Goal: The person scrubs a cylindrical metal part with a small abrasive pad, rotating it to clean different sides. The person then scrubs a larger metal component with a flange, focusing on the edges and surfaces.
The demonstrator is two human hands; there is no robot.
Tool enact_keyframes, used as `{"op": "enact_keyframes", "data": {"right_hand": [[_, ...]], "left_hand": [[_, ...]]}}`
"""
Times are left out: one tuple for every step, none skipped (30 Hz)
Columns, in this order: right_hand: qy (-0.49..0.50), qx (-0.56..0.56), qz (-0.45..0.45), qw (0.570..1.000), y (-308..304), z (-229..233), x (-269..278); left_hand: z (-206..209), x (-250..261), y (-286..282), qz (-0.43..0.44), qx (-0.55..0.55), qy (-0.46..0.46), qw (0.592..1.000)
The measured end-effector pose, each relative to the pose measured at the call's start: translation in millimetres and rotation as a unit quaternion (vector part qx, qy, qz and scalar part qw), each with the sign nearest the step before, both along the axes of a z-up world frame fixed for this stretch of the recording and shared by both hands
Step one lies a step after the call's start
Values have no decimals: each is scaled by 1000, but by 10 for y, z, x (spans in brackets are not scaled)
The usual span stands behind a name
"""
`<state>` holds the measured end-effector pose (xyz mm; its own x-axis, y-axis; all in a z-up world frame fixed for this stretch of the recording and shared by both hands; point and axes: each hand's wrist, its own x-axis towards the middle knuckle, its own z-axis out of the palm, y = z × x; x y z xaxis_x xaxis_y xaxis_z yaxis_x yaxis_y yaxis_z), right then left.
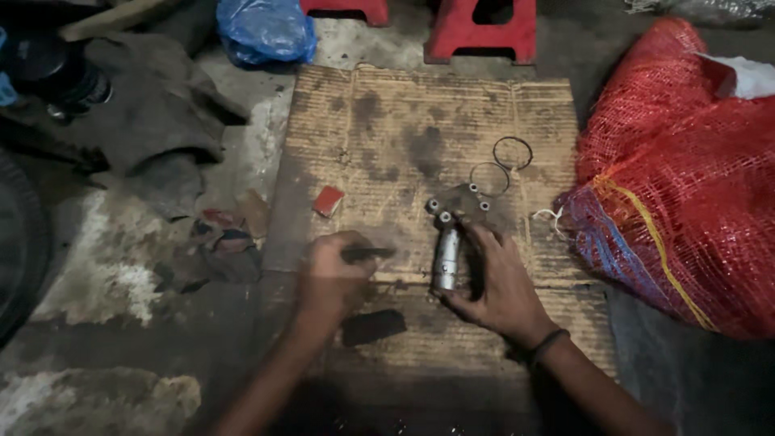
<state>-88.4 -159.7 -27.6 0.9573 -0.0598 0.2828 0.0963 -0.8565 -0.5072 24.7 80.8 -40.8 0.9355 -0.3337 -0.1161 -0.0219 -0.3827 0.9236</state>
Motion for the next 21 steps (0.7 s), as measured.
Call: {"op": "enact_keyframes", "data": {"right_hand": [[6, 5, -12, 1000, 17, 12, -16], [9, 10, -25, 1000, 31, 38, -3], [12, 14, -38, 999, 53, 71, 23], [21, 23, -57, 998, 62, 116, 66], [31, 32, -77, 996, 104, 155, 92], [46, 47, -99, 993, 181, 184, 99], [50, 49, -98, 993, 239, 226, 122], [54, 53, -97, 992, 306, 275, 147], [58, 56, -95, 992, 365, 329, 184], [54, 23, -85, 995, 409, 385, 236], [50, -11, -75, 996, 449, 440, 283], [49, -44, -65, 996, 494, 488, 307], [65, -40, -74, 994, 525, 536, 323], [82, -35, -83, 993, 546, 583, 318], [100, -31, -91, 990, 572, 621, 319], [87, -45, -81, 992, 598, 649, 346], [75, -60, -71, 993, 621, 665, 373], [62, -73, -61, 993, 641, 667, 391], [34, -91, -56, 994, 655, 659, 407], [9, -107, -51, 993, 685, 633, 412], [-17, -124, -47, 991, 714, 602, 406]], "left_hand": [[16, -51, -52, 3, 0, 36, 999], [54, -58, -90, 5, -2, 69, 998], [100, -100, -76, 0, -43, 125, 991], [140, -167, -78, -4, -90, 177, 980], [174, -212, -98, -11, -137, 228, 964], [194, -253, -102, -1, -171, 242, 955], [203, -284, -107, 8, -204, 255, 945], [210, -305, -96, 18, -236, 268, 934], [211, -326, -92, 42, -256, 267, 928], [212, -328, -103, 65, -275, 266, 922], [215, -314, -111, 88, -294, 265, 914], [219, -310, -105, 116, -290, 269, 911], [224, -302, -97, 144, -287, 274, 907], [229, -308, -78, 173, -282, 280, 901], [234, -312, -45, 191, -278, 306, 890], [234, -295, -14, 209, -276, 331, 878], [222, -279, 14, 227, -274, 355, 865], [194, -257, 34, 224, -270, 326, 878], [151, -232, 42, 222, -266, 296, 890], [97, -236, 66, 220, -259, 268, 901], [37, -257, 91, 208, -236, 214, 925]]}}
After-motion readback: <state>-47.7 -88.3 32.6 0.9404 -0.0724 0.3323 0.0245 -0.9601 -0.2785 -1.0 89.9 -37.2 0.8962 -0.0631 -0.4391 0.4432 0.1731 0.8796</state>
